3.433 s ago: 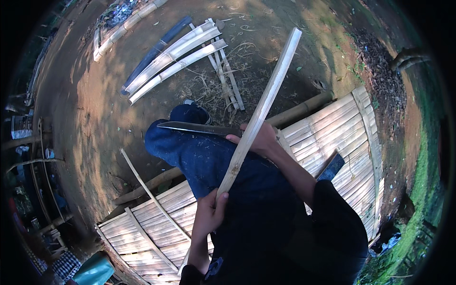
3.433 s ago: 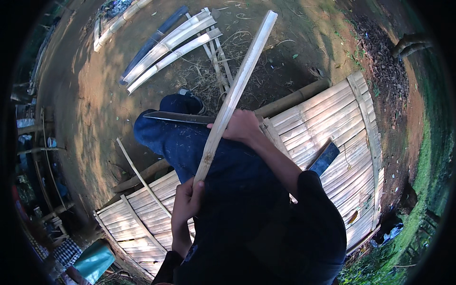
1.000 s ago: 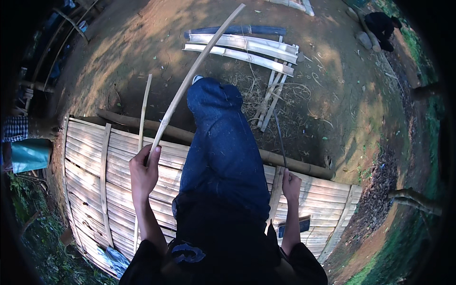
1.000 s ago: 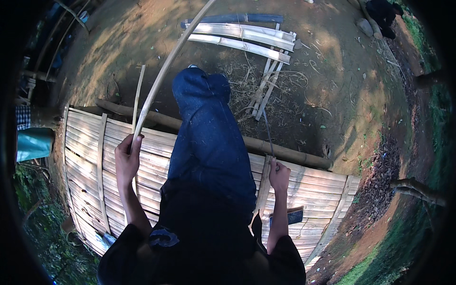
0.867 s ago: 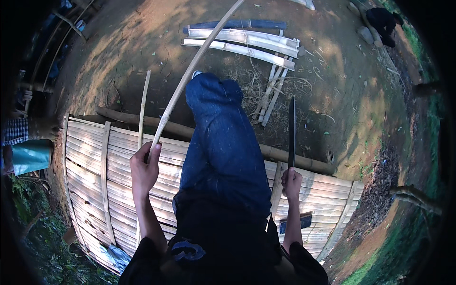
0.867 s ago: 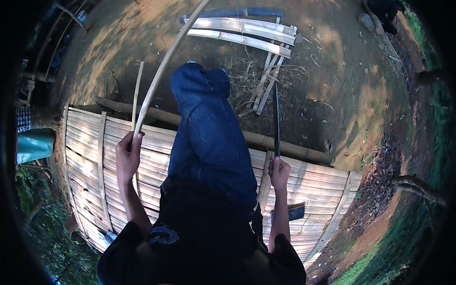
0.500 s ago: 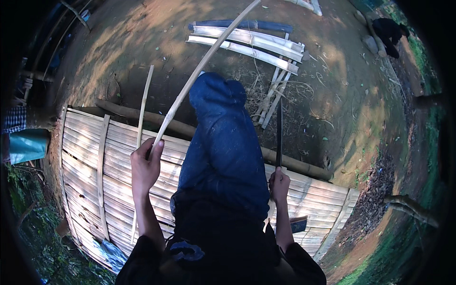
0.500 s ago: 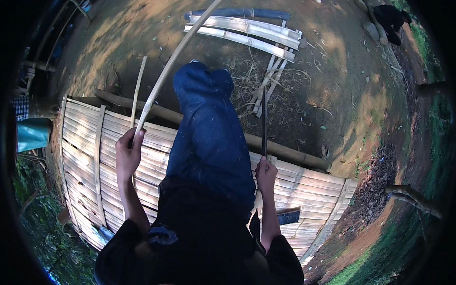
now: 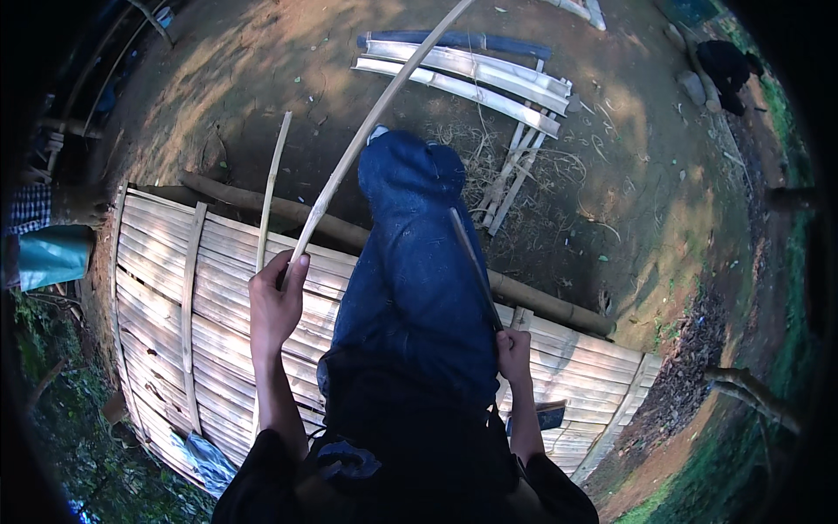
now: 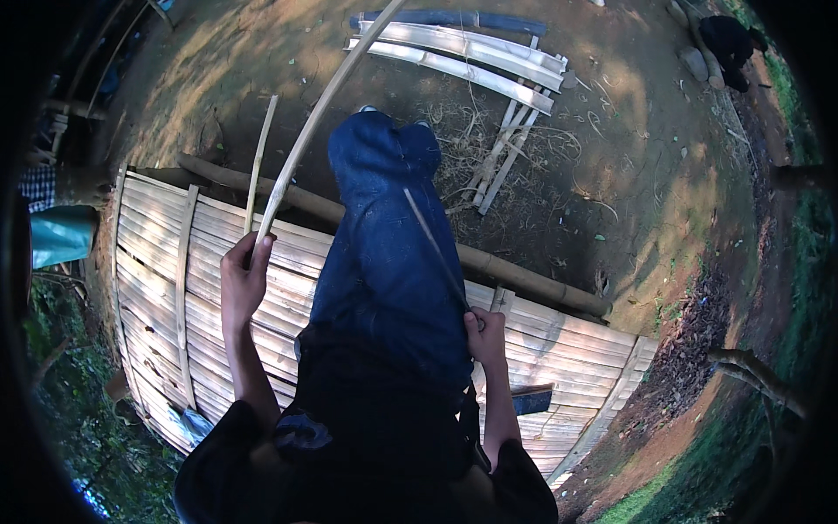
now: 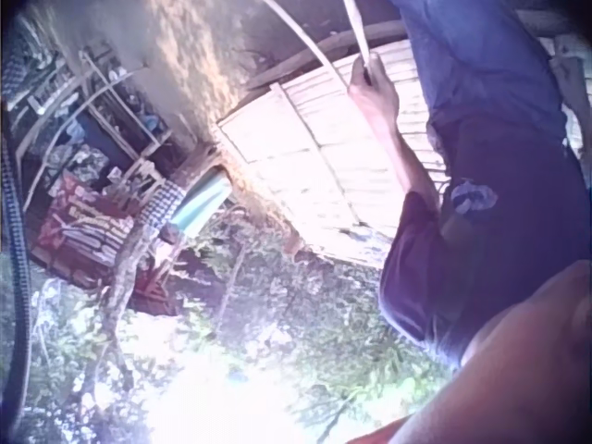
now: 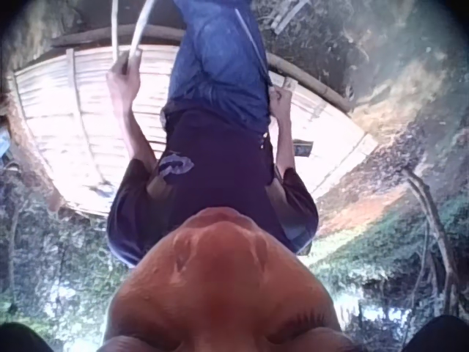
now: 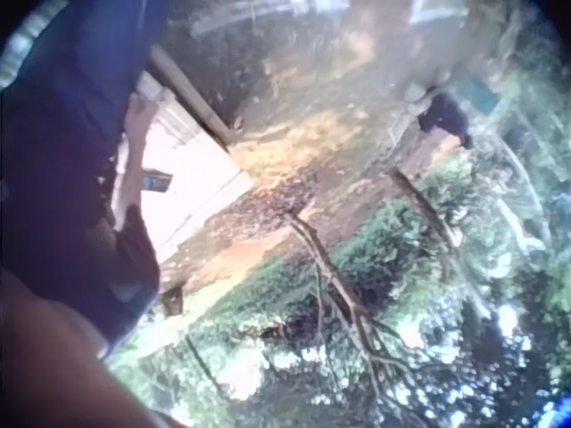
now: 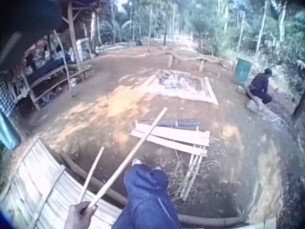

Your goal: The person shaves a long strip of bamboo using a machete to smooth the surface and edges.

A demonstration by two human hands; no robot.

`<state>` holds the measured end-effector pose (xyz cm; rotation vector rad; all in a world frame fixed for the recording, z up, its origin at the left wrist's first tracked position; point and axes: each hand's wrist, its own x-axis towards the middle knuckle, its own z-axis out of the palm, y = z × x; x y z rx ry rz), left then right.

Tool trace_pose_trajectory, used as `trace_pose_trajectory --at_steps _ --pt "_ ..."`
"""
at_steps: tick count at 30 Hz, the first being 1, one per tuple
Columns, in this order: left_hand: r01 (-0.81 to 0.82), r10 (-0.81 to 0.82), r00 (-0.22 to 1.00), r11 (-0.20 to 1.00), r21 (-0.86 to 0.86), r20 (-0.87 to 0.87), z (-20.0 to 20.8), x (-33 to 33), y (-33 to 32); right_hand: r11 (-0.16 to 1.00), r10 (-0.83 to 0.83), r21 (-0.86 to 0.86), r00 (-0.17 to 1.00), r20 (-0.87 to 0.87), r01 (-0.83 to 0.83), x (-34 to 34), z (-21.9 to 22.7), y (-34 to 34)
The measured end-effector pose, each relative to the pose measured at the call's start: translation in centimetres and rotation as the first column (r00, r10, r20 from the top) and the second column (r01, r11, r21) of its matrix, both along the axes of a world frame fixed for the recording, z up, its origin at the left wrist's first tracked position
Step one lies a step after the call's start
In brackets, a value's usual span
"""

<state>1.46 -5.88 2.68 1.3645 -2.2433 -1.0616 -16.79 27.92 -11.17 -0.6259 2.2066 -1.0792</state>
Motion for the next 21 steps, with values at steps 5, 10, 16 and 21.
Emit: trace_pose_trajectory --at_steps 5,10,16,21 --pt "0.025 -0.025 0.999 1.000 0.018 0.023 -0.1 -0.2 -0.3 0.978 -0.189 0.115 0.972 0.141 0.173 -0.9 0.8 -2.8" --pt "0.017 -0.017 1.000 0.999 0.031 -0.001 -0.6 -0.2 -0.4 0.992 -0.108 -0.052 0.987 0.121 0.115 -0.5 1.5 -2.2" --pt "0.024 -0.025 1.000 0.998 0.050 0.016 -0.4 -0.5 -0.5 0.974 -0.228 0.110 0.861 0.456 0.199 -1.9 2.2 -3.6" --pt "0.006 -0.005 1.000 1.000 0.026 -0.002 -0.8 -0.5 -0.6 0.941 -0.210 -0.037 0.671 0.711 0.335 -2.4 2.7 -3.6"
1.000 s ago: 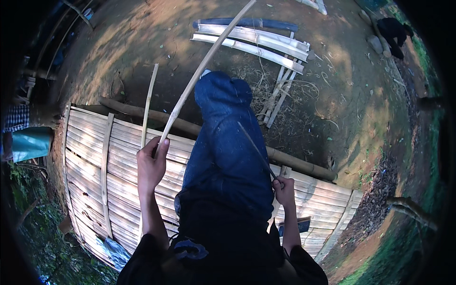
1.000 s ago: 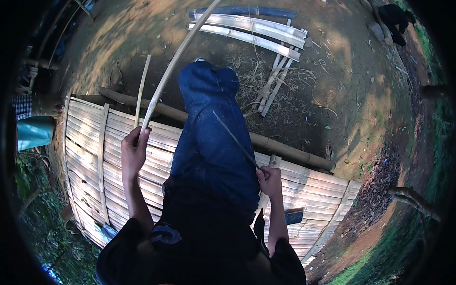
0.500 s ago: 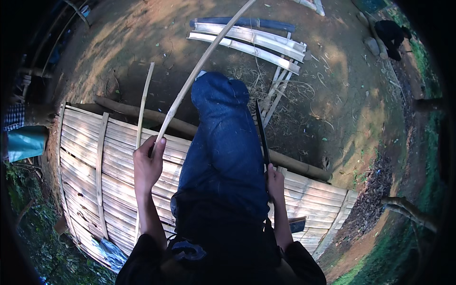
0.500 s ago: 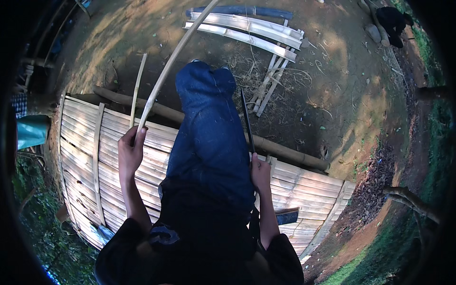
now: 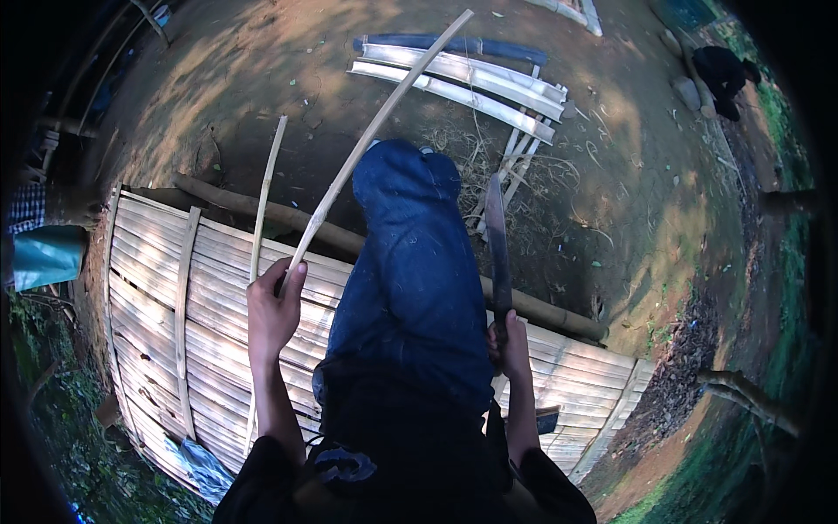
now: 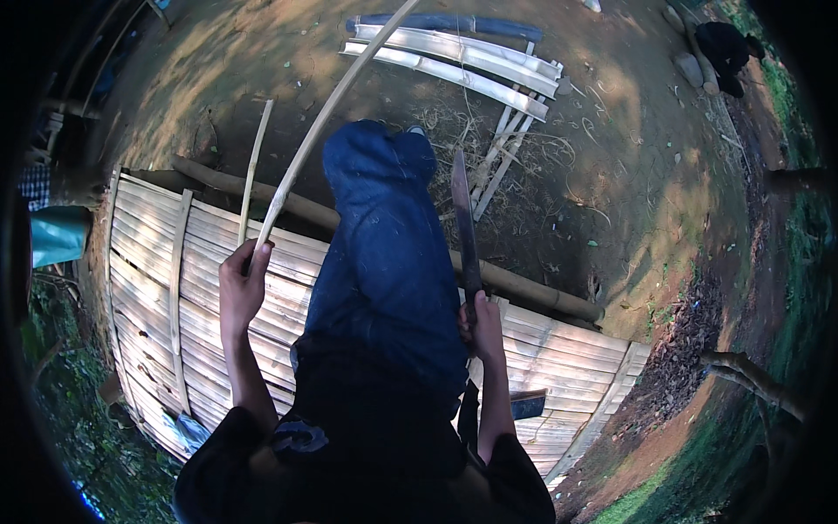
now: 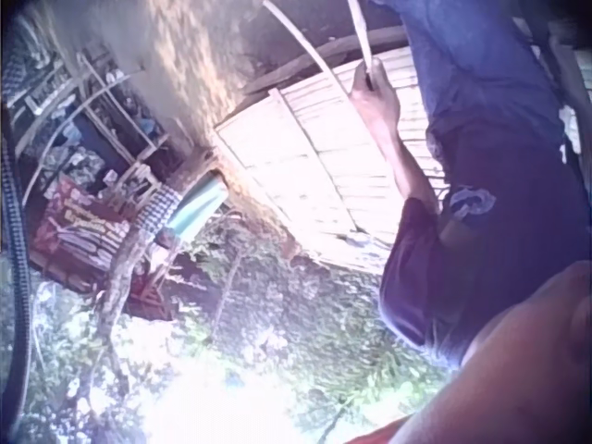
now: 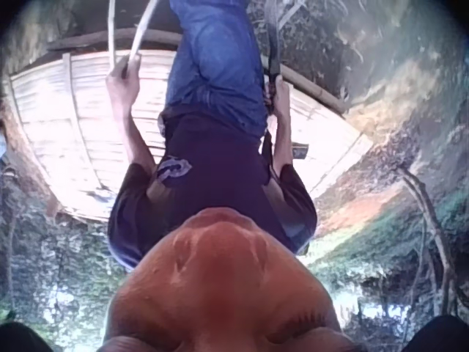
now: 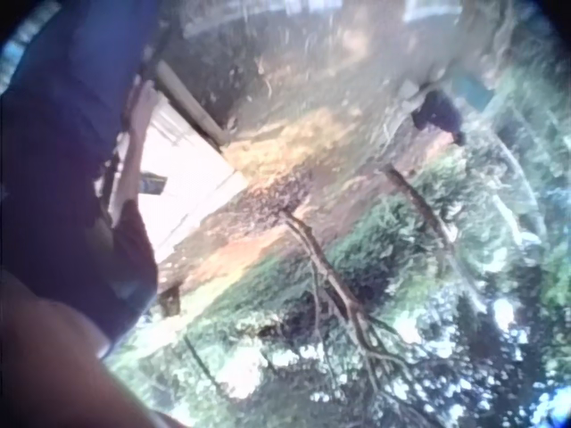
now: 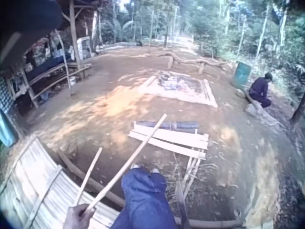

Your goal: The person shaves a long strip of bamboo using a machete to smooth the surface and edges.

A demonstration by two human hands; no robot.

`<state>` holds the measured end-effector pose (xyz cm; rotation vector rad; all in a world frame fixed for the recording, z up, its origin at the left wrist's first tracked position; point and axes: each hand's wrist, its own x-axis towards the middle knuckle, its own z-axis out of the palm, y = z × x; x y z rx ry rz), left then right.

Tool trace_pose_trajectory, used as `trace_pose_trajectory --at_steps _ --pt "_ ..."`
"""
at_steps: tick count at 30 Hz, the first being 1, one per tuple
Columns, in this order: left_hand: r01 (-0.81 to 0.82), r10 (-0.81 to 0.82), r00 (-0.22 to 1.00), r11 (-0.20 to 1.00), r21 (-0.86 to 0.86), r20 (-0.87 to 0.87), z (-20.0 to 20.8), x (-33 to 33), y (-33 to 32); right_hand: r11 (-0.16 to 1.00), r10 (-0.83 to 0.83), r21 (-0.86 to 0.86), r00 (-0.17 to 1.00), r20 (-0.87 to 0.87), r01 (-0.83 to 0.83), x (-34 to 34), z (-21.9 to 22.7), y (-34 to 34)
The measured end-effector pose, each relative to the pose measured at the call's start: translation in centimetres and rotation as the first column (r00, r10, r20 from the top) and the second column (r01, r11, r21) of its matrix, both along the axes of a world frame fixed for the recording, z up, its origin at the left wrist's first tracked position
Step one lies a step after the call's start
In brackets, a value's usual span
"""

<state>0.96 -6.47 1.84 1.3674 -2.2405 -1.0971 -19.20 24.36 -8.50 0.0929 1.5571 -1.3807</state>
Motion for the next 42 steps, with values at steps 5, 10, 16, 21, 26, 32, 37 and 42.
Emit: trace_pose_trajectory --at_steps 5,10,16,21,26,32,37,42 --pt "-0.006 0.006 1.000 1.000 0.012 0.015 -0.2 0.3 0.0 0.957 0.290 0.031 0.934 -0.210 -0.290 -1.4 0.3 0.9" --pt "0.003 -0.003 1.000 1.000 -0.001 0.026 0.1 0.2 -0.2 0.967 0.054 0.253 0.979 -0.197 -0.002 -0.5 -0.2 -0.5" --pt "-0.015 0.014 0.999 1.000 0.021 0.037 0.0 0.2 0.1 0.915 0.366 0.081 0.725 -0.584 -0.396 -1.1 2.1 -1.8" --pt "-0.011 0.012 1.000 1.000 -0.024 0.023 0.8 -0.2 0.2 0.924 0.270 0.380 0.756 -0.596 -0.030 -3.6 -0.7 -3.8" --pt "-0.027 0.026 0.999 0.999 0.032 0.031 0.1 0.1 0.1 0.969 0.246 0.132 0.799 -0.548 -0.208 -3.1 2.7 -4.5" --pt "-0.025 0.025 0.998 1.000 -0.007 0.062 -0.4 -0.1 0.1 0.898 0.349 0.419 0.793 -0.500 -0.132 -3.6 0.3 -5.3" --pt "-0.016 0.016 0.999 1.000 0.000 0.039 -0.4 -0.2 0.0 0.980 0.174 0.163 0.885 -0.432 -0.114 -2.3 0.8 -3.0" --pt "-0.008 0.009 0.999 1.000 -0.022 0.039 -0.4 -0.4 0.1 0.939 0.256 0.308 0.910 -0.327 -0.153 -2.4 0.5 -3.4"
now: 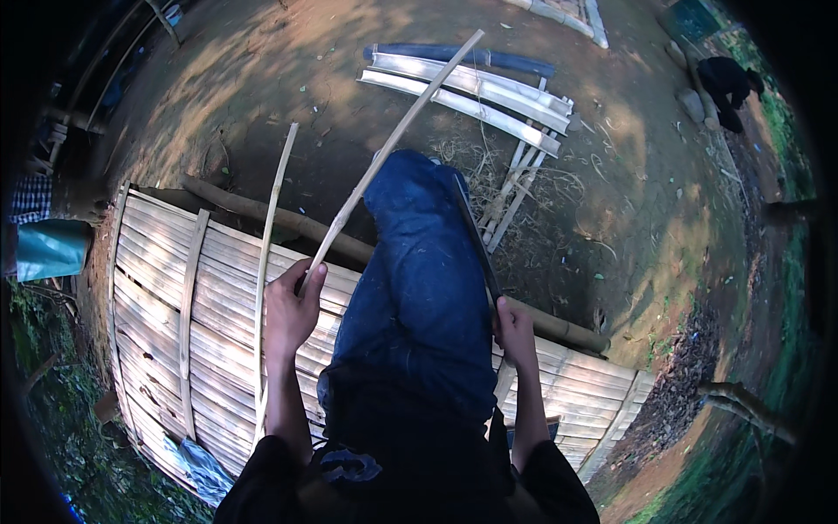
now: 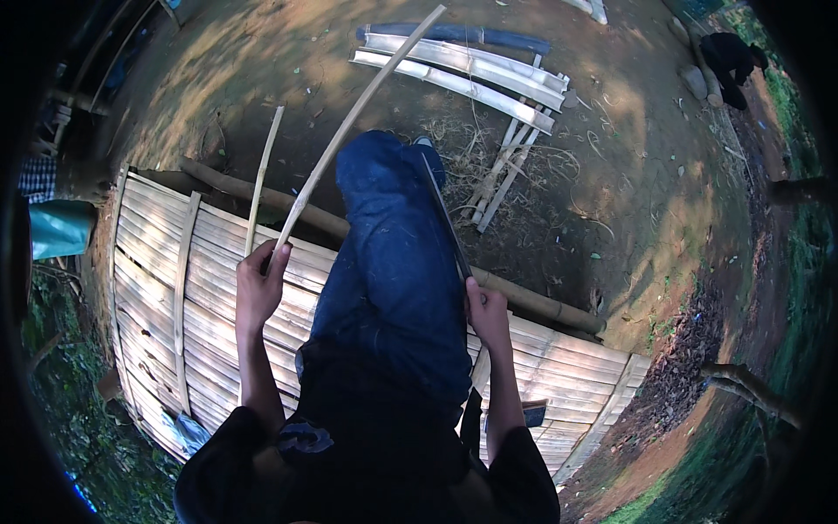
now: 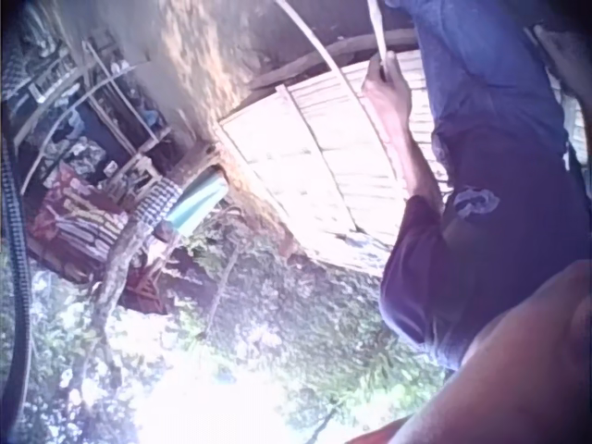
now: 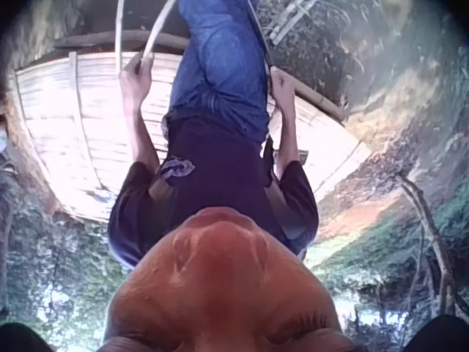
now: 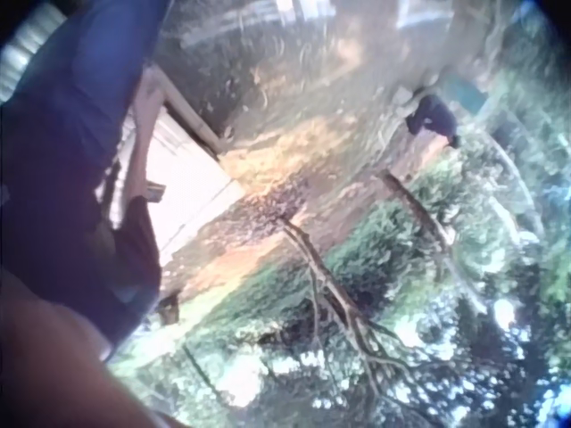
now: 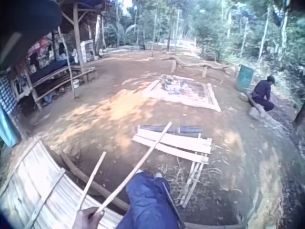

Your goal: The person shaves a long strip of bamboo using a machete to smooth the surface and edges.

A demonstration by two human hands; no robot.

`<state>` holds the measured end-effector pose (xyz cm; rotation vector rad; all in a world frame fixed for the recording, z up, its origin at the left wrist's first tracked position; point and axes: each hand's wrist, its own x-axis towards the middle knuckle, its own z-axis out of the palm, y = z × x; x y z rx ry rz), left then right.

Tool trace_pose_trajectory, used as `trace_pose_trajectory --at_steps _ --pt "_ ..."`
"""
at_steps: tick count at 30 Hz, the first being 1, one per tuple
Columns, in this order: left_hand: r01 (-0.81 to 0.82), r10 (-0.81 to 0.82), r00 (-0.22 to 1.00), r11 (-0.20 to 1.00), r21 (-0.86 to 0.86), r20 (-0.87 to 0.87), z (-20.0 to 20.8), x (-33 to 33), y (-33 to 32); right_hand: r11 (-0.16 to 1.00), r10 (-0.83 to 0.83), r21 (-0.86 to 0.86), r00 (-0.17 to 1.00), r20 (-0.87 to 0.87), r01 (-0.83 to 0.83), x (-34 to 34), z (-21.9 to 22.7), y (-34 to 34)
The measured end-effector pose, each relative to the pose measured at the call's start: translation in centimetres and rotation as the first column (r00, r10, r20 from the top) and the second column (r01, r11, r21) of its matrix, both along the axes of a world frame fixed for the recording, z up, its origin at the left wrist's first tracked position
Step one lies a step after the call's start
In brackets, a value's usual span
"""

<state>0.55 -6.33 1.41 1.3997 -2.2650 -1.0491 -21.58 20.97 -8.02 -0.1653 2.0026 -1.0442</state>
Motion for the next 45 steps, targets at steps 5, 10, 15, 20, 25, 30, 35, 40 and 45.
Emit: trace_pose_trajectory --at_steps 5,10,15,20,25,30,35,40,45 --pt "-0.006 0.006 1.000 0.999 0.032 -0.004 0.0 0.5 0.4 0.987 -0.147 -0.051 0.986 0.072 0.151 0.8 -0.1 0.2" --pt "-0.004 0.004 1.000 0.999 0.054 -0.003 0.1 0.0 0.1 0.983 0.068 -0.165 0.995 -0.079 -0.080 0.3 -0.5 -0.9" --pt "-0.013 0.015 0.999 0.998 0.065 -0.035 -0.3 0.3 -0.1 0.995 -0.071 0.055 0.984 -0.162 0.080 -0.1 -1.6 -0.8" --pt "0.011 -0.012 1.000 0.999 0.034 0.018 -1.1 1.1 -0.7 0.993 0.037 -0.109 0.997 -0.072 -0.045 -0.2 -1.1 -0.2" --pt "0.024 -0.024 1.000 0.999 0.042 -0.012 -0.8 0.5 -0.5 0.996 0.081 0.070 0.948 -0.306 -0.062 -0.5 -2.2 -1.1" --pt "0.033 -0.033 0.999 0.999 0.035 0.012 -1.2 1.1 -0.8 0.999 -0.007 -0.045 0.986 -0.167 0.000 -1.2 -3.0 -1.6" --pt "0.022 -0.022 1.000 0.999 0.028 -0.010 -0.9 0.3 -0.4 0.999 -0.045 -0.032 0.982 -0.183 0.040 -2.5 -4.8 -2.8" --pt "0.028 -0.029 0.999 0.999 0.034 0.014 -0.7 0.2 -0.5 0.993 -0.112 0.014 0.987 -0.111 0.115 -2.1 -3.1 -3.4" --pt "0.045 -0.045 0.999 0.999 0.025 0.010 -0.2 0.0 -0.3 0.998 -0.044 0.033 0.996 -0.073 0.046 -2.3 -5.6 -1.8"
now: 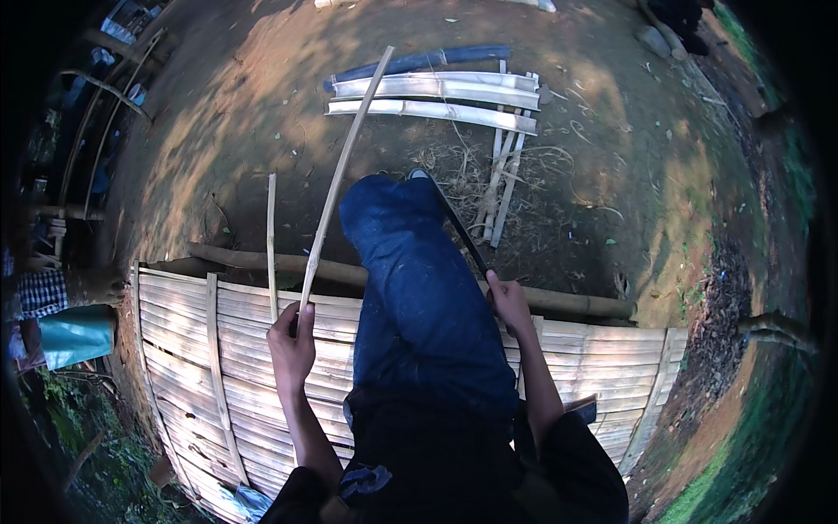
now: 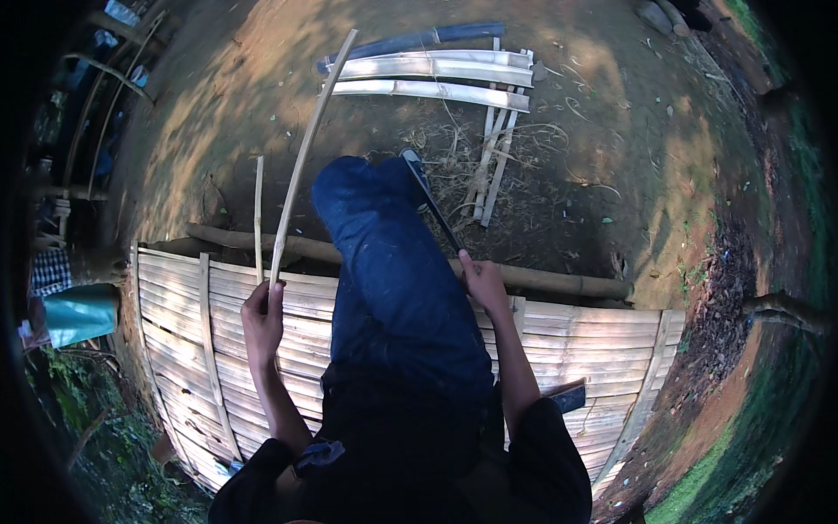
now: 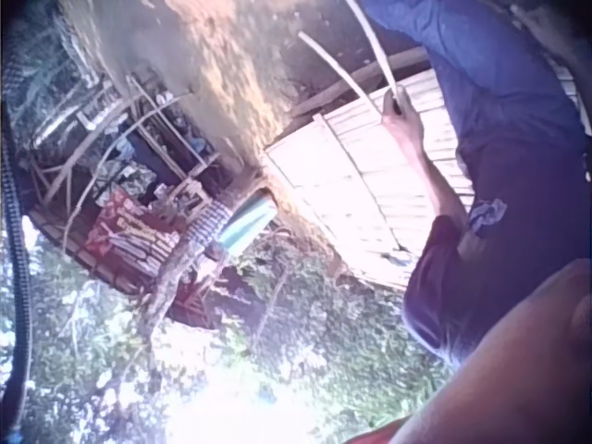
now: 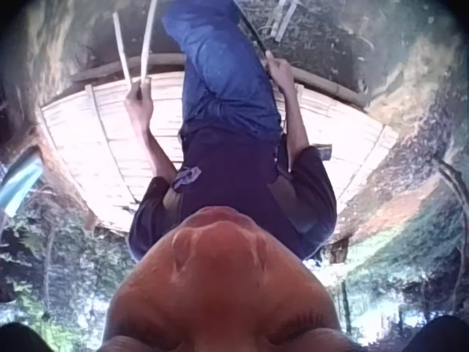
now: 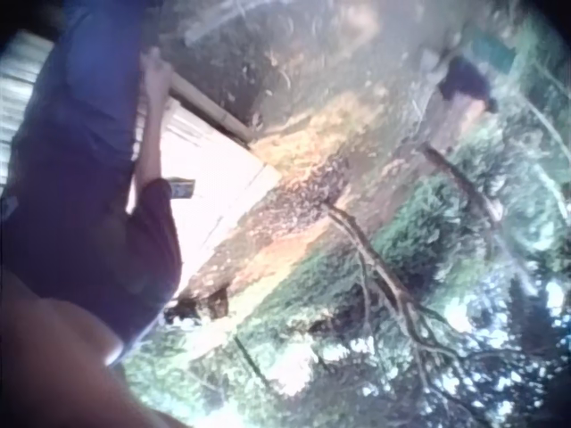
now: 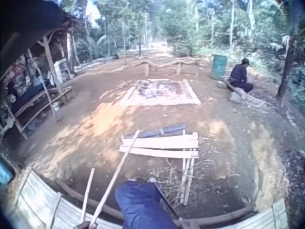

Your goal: The person shaves a long strip of bamboo using a machete to smooth the surface and edges.

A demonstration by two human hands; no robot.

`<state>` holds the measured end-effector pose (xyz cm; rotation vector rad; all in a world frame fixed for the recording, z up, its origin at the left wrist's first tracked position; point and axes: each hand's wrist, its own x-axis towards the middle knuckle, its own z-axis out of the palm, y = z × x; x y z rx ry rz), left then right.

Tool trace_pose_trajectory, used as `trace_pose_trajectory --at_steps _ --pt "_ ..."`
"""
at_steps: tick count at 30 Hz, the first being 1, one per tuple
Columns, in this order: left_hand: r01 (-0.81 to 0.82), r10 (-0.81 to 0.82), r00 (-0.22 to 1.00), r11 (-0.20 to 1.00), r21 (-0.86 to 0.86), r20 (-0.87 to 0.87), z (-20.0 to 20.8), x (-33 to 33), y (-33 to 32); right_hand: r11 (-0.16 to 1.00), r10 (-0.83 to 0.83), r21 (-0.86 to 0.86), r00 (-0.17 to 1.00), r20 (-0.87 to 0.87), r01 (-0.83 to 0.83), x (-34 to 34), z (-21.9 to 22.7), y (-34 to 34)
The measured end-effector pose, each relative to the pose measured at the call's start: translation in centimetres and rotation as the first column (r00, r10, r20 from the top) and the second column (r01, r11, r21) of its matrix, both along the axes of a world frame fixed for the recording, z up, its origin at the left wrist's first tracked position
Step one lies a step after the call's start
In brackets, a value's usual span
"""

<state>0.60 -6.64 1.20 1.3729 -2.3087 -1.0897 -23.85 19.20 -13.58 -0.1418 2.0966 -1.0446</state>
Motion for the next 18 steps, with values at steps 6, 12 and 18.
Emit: trace_pose_trajectory --at_steps 6,12,18 --pt "-0.032 0.032 0.998 0.999 0.007 -0.047 0.2 -0.1 -0.3 0.984 -0.176 -0.032 0.984 0.037 0.177 0.4 1.7 0.2" --pt "-0.053 0.053 0.997 0.999 0.011 -0.047 0.2 0.2 0.0 0.991 -0.056 -0.123 0.996 -0.064 0.048 0.9 2.6 1.2" --pt "-0.023 0.024 0.999 0.999 0.022 -0.038 0.0 0.9 0.3 0.940 -0.222 -0.241 0.969 0.107 0.242 2.1 4.4 0.2"
